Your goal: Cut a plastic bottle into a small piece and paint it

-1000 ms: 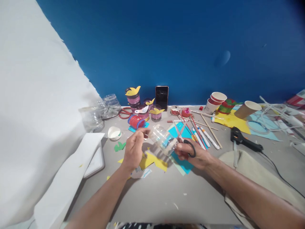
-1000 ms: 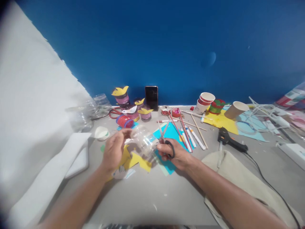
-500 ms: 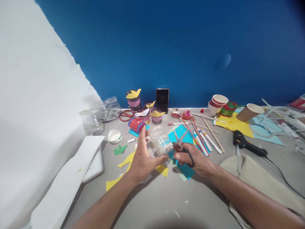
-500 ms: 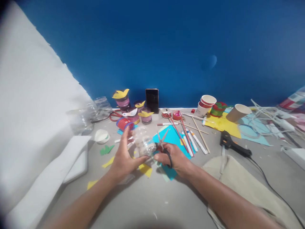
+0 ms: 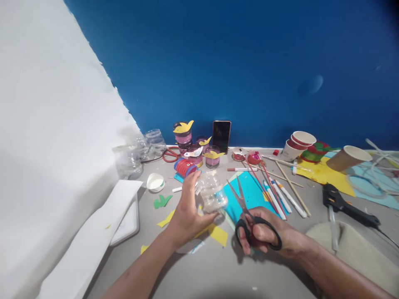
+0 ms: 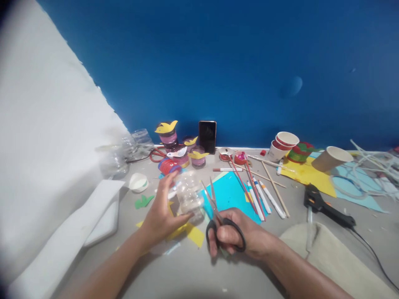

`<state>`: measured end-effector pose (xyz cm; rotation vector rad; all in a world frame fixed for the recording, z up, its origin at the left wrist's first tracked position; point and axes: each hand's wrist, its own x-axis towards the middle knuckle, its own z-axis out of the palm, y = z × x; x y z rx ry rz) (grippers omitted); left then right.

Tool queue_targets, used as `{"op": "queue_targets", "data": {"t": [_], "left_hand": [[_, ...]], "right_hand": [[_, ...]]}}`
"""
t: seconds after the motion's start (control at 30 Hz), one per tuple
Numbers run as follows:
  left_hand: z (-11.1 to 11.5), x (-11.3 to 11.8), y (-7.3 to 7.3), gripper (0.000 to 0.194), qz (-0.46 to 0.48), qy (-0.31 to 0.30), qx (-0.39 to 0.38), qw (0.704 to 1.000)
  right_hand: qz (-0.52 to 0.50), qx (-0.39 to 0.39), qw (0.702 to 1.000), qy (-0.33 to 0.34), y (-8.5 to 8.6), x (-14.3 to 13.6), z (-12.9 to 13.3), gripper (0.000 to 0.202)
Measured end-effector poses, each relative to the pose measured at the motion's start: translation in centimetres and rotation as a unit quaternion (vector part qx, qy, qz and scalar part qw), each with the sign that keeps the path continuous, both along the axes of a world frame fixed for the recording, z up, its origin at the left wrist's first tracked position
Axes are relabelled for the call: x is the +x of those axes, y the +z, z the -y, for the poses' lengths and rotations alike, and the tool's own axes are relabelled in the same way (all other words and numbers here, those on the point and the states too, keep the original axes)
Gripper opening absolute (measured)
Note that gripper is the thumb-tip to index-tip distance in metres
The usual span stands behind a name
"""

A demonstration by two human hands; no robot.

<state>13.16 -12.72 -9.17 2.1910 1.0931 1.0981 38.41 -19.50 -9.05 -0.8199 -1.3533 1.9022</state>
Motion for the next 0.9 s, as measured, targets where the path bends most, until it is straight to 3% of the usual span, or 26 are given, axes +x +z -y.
{"op": "queue_targets", "data": {"t": [0.17,0.33,0.57,0.9], "left_hand": [[0.2,0.1,-0.5,0.122,0.008,-0.028,0.001,1.000],[0.3,-0.1,0.0,0.112,-0.029,-0.020,0.062,0.997],[0.4,0.0,0.2,0.107,-0.058,-0.028,0.086,0.994],[1.0,0.4,0.3,0.114,-0.069,-0.046,0.047,0.995]], "right_hand": [[-0.031,-0.017,0.999,0.014,0.5,-0.6,0.2,0.079],[-0.061,-0.022,0.998,0.013,0.1,-0.9,0.4,0.077],[-0.082,-0.040,0.996,0.021,-0.5,-0.8,0.6,0.082],[-0.086,-0.045,0.995,-0.017,-1.0,-1.1,0.7,0.081]]}}
